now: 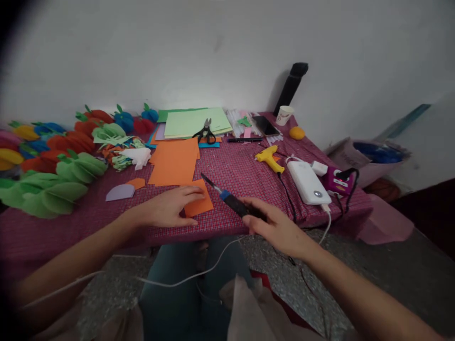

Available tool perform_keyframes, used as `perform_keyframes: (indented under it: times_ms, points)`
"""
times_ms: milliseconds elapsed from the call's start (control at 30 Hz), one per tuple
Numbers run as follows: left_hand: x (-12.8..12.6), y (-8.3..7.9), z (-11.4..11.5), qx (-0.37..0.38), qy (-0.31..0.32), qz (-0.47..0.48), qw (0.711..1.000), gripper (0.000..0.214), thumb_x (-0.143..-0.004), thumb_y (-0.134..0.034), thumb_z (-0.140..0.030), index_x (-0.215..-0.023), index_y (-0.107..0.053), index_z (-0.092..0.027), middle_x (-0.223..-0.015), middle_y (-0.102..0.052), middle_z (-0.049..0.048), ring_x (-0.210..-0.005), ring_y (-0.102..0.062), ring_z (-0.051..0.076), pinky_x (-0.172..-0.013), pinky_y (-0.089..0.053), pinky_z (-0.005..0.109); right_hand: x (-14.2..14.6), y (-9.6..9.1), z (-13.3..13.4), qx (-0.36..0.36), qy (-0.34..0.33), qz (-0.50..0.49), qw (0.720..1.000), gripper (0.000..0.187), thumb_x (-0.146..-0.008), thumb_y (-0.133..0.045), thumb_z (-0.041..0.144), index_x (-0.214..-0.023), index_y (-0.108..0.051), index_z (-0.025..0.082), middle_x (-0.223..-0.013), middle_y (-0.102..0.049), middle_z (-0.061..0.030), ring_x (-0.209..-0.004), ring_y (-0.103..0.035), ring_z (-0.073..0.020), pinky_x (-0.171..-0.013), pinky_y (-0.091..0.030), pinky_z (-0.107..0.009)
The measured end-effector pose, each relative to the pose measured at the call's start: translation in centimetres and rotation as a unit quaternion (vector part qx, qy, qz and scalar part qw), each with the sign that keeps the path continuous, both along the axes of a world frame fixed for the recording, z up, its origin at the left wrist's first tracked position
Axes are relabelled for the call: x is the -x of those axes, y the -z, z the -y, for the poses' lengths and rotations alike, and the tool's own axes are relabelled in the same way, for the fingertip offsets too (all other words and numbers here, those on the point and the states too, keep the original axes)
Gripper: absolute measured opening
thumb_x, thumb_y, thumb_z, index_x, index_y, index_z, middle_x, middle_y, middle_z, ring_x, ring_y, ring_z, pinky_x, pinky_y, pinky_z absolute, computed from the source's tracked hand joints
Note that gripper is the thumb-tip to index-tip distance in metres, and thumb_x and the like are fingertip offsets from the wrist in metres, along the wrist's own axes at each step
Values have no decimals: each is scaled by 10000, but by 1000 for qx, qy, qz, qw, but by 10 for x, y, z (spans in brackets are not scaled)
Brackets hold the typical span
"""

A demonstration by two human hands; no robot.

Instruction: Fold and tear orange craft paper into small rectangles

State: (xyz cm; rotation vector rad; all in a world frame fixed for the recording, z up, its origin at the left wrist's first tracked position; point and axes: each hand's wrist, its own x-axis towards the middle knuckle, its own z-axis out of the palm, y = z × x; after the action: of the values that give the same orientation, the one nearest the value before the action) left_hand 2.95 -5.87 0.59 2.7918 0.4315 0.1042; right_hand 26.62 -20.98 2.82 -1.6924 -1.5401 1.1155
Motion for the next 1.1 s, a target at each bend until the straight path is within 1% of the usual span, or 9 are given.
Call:
perform_keyframes:
  times_ms: [133, 200, 300, 567, 700, 833, 967, 1033, 1100]
  points:
    - [-4, 2, 3, -20, -16, -16, 1000, 524, -736, -488, -417, -1184, -402, -159, -1247, -414, 80, -1130, -388, 224, -944, -289, 342, -2, 23, 14, -26, 1, 23, 999, 397, -771, -448, 336, -1151, -411, 225, -1051, -533, -60, -930, -522, -199, -784, -446, -345]
    - [-5, 3, 3, -31, -19, -22, 999, 489, -756, -463, -387, -1179, -409, -149, -1237, -426, 82, -1133, -388, 213, -946, -291, 333, -2, 31, 17, -53, 0, 46, 998, 425, -771, -463, 344, -1173, -399, 221, -1118, -512, -67, -1009, -489, -210, -847, -415, -366]
    - [-5, 4, 2, -35, -21, -24, 999, 457, -778, -429, -374, -1175, -417, -148, -1226, -442, 79, -1137, -389, 198, -950, -293, 331, -2, 35, 21, -86, -24, 100, 991, 451, -772, -472, 359, -1199, -400, 231, -1164, -499, -66, -1062, -463, -215, -907, -369, -385]
    - [0, 8, -2, -25, -13, -14, 1000, 412, -807, -391, -381, -1150, -455, -162, -1235, -456, 68, -1165, -374, 170, -969, -282, 335, 1, 30, 35, -111, -59, 285, 950, 463, -800, -432, 340, -1249, -343, 275, -1065, -531, -68, -916, -531, -192, -779, -447, -358]
    - [1, 8, -2, -17, -14, -1, 1000, 383, -825, -362, -361, -1141, -462, -169, -1216, -480, 57, -1162, -383, 165, -965, -292, 329, 4, 30, 33, -142, -73, 327, 931, 466, -793, -442, 324, -1249, -355, 281, -1026, -540, -78, -902, -520, -209, -747, -451, -374]
    - [-1, 5, -1, -2, -18, 0, 1000, 348, -836, -346, -338, -1119, -473, -179, -1199, -494, 45, -1138, -413, 166, -943, -322, 331, 6, 27, 32, -140, -89, 337, 927, 460, -779, -458, 309, -1231, -382, 276, -980, -550, -83, -873, -520, -216, -728, -445, -382]
    - [0, 5, 1, 3, -23, 11, 1000, 335, -845, -326, -317, -1100, -493, -179, -1199, -493, 49, -1134, -414, 167, -952, -315, 340, 6, 21, 16, -134, -47, 296, 945, 489, -763, -463, 304, -1234, -354, 238, -1023, -538, -85, -900, -515, -214, -766, -417, -374]
    - [1, 6, 5, -4, -33, 21, 999, 356, -836, -344, -340, -1111, -491, -168, -1206, -485, 65, -1149, -395, 174, -968, -299, 348, 8, 17, -5, -113, -19, 256, 960, 414, -754, -466, 344, -1140, -439, 197, -953, -564, -75, -824, -535, -197, -716, -424, -330]
    - [2, 7, 10, -12, -51, 33, 998, 384, -817, -378, -381, -1110, -493, -161, -1213, -474, 76, -1169, -365, 185, -973, -297, 353, 11, 13, -36, -71, -7, 225, 972, 360, -718, -494, 409, -981, -523, 164, -800, -585, -49, -680, -536, -170, -598, -419, -280]
